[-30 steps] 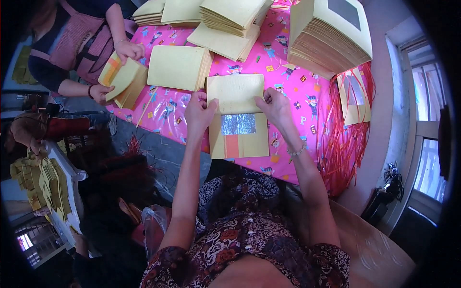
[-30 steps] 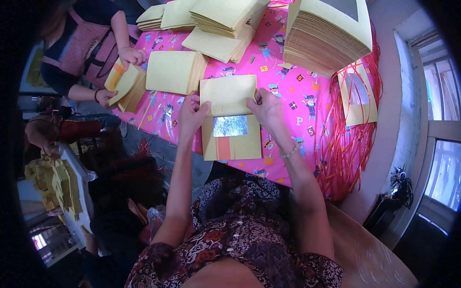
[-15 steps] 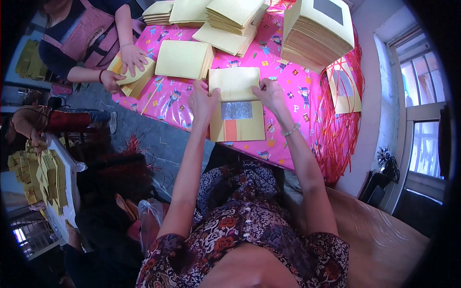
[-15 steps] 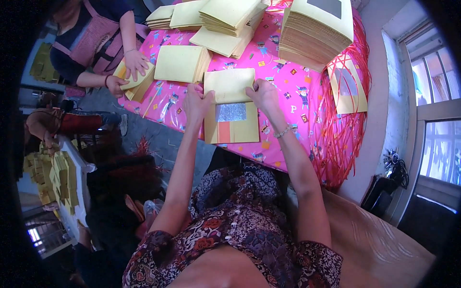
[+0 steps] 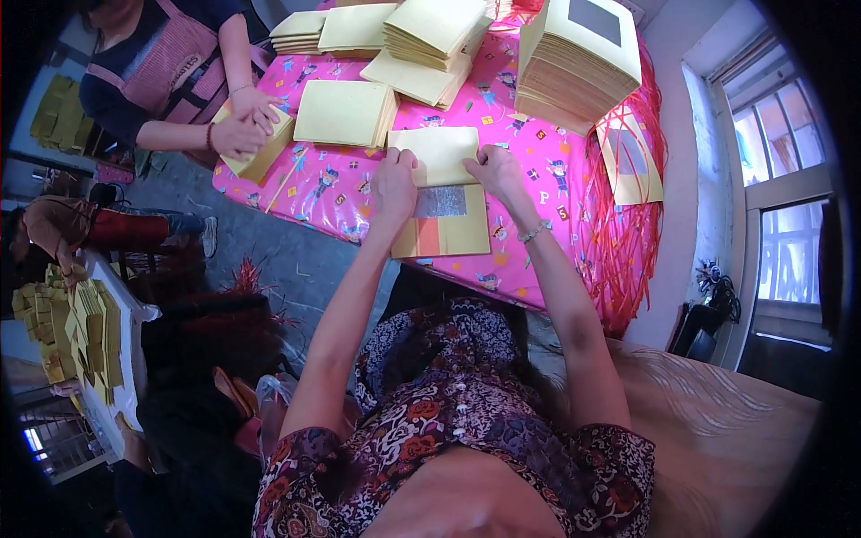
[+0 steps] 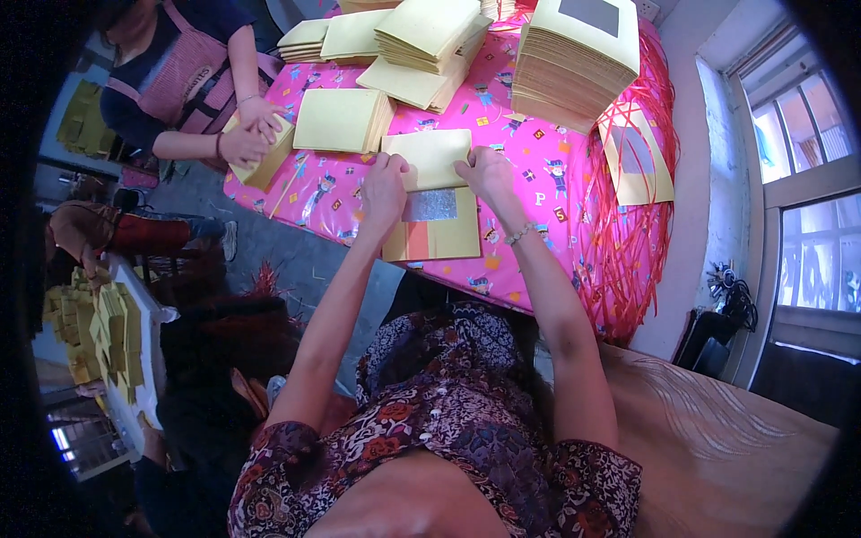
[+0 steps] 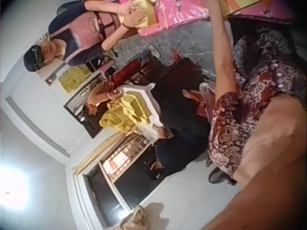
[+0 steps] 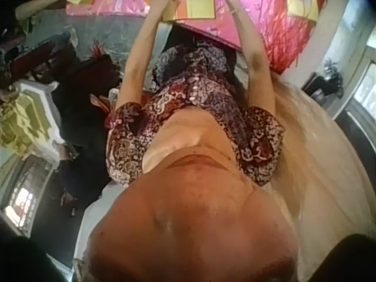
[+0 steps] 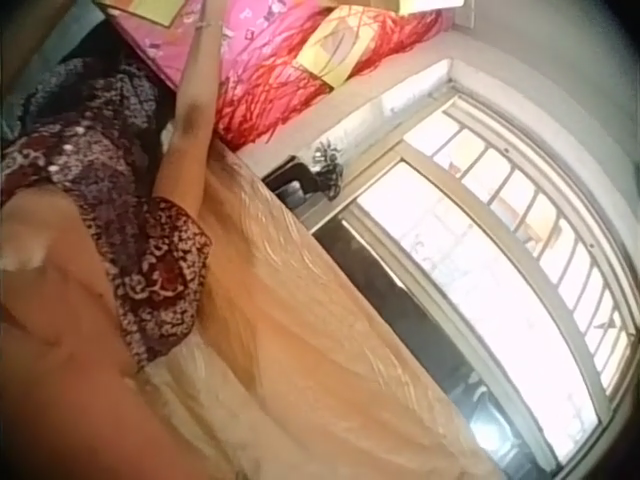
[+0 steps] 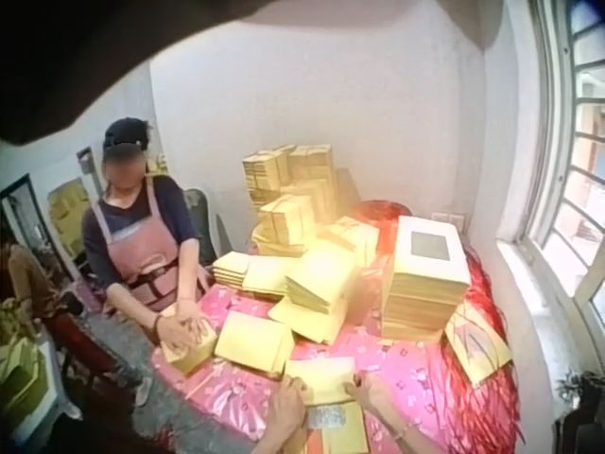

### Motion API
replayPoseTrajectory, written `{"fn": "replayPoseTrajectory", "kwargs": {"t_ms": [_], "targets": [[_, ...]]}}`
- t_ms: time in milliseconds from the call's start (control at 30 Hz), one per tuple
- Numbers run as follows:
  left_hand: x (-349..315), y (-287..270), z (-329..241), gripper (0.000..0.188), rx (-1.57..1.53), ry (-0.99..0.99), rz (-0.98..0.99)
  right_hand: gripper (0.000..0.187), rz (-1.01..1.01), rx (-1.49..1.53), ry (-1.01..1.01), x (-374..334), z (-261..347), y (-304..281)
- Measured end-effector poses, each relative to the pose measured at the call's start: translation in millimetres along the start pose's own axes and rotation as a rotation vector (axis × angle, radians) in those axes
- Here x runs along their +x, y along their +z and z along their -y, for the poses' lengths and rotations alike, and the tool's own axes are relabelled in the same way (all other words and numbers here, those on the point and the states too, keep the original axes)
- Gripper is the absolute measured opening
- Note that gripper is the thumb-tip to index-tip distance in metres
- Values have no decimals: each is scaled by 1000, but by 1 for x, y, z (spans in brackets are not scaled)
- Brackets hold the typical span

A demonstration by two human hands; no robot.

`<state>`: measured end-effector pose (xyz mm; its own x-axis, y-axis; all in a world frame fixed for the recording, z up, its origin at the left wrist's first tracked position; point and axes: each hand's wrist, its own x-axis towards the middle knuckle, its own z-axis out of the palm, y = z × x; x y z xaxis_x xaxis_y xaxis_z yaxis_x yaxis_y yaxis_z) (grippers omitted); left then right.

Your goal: Tying bundles of yellow paper with red string and folding individual sheets.

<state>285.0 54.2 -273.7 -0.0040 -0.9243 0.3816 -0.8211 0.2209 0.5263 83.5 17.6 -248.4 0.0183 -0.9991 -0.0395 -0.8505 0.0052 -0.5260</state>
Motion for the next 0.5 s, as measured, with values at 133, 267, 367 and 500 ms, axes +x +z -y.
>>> {"fn": "replayPoseTrajectory", "kwargs": {"t_ms": [133,267,367,500], "targets": [[-2,-5,-3,19,-39,32,3,38,26,-10,30,0,3,-1],[-5,-10,-12,34,20,83,28,40,69,-20,24,1,1,-2],[-7,-6,-10,41,23,62,15,40,30,-44,3,-3,5,-1],[-7,-3,-12,40,34,24,10,37,-13,43,14,-16,5,0]]}}
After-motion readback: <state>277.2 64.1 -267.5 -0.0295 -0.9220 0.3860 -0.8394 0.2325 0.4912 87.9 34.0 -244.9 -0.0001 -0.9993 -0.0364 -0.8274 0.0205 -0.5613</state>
